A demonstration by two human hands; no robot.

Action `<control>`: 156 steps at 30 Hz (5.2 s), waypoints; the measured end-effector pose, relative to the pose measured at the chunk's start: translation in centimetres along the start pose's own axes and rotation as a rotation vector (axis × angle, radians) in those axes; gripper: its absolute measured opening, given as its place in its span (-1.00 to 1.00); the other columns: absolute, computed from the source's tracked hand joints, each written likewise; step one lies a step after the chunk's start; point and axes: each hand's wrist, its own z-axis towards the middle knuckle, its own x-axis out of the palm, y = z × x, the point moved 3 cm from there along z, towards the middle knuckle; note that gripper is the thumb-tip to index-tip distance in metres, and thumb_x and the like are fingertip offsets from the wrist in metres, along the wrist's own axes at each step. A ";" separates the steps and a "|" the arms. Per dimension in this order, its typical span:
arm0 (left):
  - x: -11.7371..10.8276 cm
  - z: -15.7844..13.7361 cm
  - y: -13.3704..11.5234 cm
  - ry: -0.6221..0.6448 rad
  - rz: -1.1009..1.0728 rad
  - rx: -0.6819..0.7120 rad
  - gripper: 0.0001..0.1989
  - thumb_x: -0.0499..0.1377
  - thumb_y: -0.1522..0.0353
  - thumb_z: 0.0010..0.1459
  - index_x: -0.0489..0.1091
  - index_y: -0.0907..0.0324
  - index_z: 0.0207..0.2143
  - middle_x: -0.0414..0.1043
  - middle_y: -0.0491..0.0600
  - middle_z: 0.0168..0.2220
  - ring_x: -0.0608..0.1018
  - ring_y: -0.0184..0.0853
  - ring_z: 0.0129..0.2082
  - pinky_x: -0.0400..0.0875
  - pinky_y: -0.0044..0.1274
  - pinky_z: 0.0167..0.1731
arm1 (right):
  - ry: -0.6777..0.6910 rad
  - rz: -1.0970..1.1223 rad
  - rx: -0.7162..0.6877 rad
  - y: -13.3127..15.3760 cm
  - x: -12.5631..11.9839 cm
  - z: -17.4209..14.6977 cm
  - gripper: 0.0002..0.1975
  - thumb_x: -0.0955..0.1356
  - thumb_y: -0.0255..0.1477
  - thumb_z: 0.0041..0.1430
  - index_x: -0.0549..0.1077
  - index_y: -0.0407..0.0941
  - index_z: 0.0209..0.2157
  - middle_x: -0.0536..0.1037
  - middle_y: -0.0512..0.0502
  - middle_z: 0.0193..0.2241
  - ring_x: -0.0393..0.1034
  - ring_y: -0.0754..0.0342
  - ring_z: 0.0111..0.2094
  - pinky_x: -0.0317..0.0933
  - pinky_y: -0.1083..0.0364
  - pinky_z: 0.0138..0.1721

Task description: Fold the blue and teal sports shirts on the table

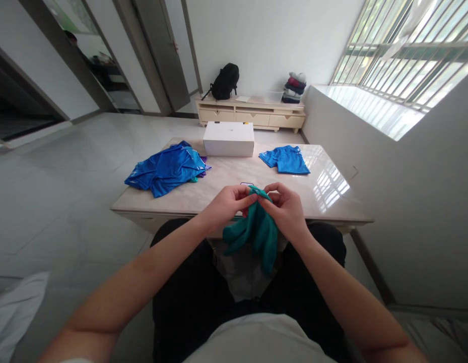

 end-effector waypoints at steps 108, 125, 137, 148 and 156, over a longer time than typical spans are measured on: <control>-1.0 -4.1 -2.3 -0.019 0.781 0.381 -0.79 0.14 0.35 0.33 0.55 0.16 -0.10 0.65 -0.02 -0.15 0.64 -0.28 -0.17 0.47 -0.53 -0.09 | 0.406 -0.791 -0.313 -1.8 -0.2 -3.3 -0.80 0.50 -0.30 0.18 0.61 -0.09 -0.19 0.46 -0.15 0.13 0.53 -0.01 -0.03 0.39 0.06 -0.01; -2.8 -5.6 -1.2 -0.046 0.871 0.462 -0.84 0.16 0.39 0.34 0.54 0.16 -0.12 0.64 -0.03 -0.17 0.64 -0.32 -0.18 0.47 -0.57 -0.10 | 0.545 -1.391 -0.387 0.7 -2.2 -4.2 -0.80 0.44 -0.26 0.30 0.57 -0.11 -0.29 0.55 -0.10 -0.25 0.45 0.08 -0.30 0.05 0.10 -0.40; -2.3 -6.7 -2.4 -0.061 0.861 0.647 -0.84 0.14 0.45 0.38 0.53 0.16 -0.11 0.63 -0.02 -0.19 0.64 -0.37 -0.17 0.46 -0.60 -0.08 | 0.514 -1.256 -0.517 3.1 -2.1 -6.8 -0.85 0.31 -0.43 0.40 0.52 -0.09 -0.10 0.56 -0.16 -0.04 0.52 0.04 -0.17 0.29 0.13 -0.28; -1.3 -6.2 -2.2 -0.013 0.780 0.706 -0.83 0.16 0.51 0.36 0.52 0.17 -0.10 0.62 -0.03 -0.19 0.64 -0.39 -0.17 0.47 -0.62 -0.11 | 0.398 -0.442 -0.484 1.4 -0.2 -6.0 -0.73 0.27 -0.54 0.38 0.52 -0.07 0.01 0.29 -0.22 0.30 0.42 -0.01 0.15 0.36 -0.02 0.17; -0.9 -6.7 -2.2 0.006 0.811 0.736 -0.81 0.14 0.53 0.36 0.51 0.18 -0.09 0.62 -0.02 -0.20 0.63 -0.38 -0.18 0.48 -0.59 -0.12 | 0.530 -0.793 -0.359 0.6 1.6 -6.2 -0.89 0.39 -0.46 0.27 0.60 -0.06 -0.23 0.40 -0.12 0.20 0.45 -0.05 0.08 0.40 0.03 0.03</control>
